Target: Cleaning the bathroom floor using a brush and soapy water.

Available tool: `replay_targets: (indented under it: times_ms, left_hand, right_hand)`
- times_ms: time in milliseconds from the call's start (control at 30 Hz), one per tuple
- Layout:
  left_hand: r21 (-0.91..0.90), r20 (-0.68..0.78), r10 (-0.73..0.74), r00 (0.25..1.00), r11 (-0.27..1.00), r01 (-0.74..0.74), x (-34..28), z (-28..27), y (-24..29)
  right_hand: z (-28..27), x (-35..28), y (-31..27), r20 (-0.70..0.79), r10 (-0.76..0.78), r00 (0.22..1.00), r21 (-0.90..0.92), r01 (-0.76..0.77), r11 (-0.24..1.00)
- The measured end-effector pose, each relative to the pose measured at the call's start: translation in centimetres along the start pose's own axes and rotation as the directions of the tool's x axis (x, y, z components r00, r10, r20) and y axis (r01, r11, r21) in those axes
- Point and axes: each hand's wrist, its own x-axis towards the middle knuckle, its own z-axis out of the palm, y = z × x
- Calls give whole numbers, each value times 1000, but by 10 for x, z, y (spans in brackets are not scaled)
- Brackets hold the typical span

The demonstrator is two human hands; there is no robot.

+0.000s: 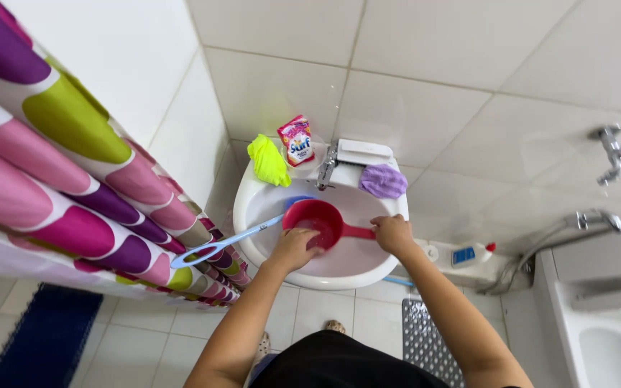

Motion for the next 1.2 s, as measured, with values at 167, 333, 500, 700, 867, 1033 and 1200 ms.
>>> replay_targets:
  times_ms: [167,333,500,700,867,1033,1200]
  left_hand:
    - [98,-13,25,1000,995,-24,6,33,-22]
    - [131,-30,166,986,978,-161,19,49,-26]
    - [117,83,201,976,971,-210,28,47,-25]
    - [139,32,306,952,942,-307,30,37,-11]
    - [119,28,254,967,960,-255,26,45,2]
    - [21,20,158,987,987,-159,25,29,3]
    - [-31,-448,90,889,993,-116,42,-11,-8]
  right_hand:
    - [-62,40,-66,-199,-270,942,252,316,915]
    - [-80,83,-111,-335,-339,879,181,413,893]
    - [-62,108,-101,-260,-299,918,40,320,947]
    - [-48,96,-82,-309,-126,943,250,209,945]
    - [9,79,-81,-424,-1,905,480,226,848]
    - [48,51,-92,161,83,984,753,-176,633]
    - [104,90,-85,272,-23,962,952,-265,156]
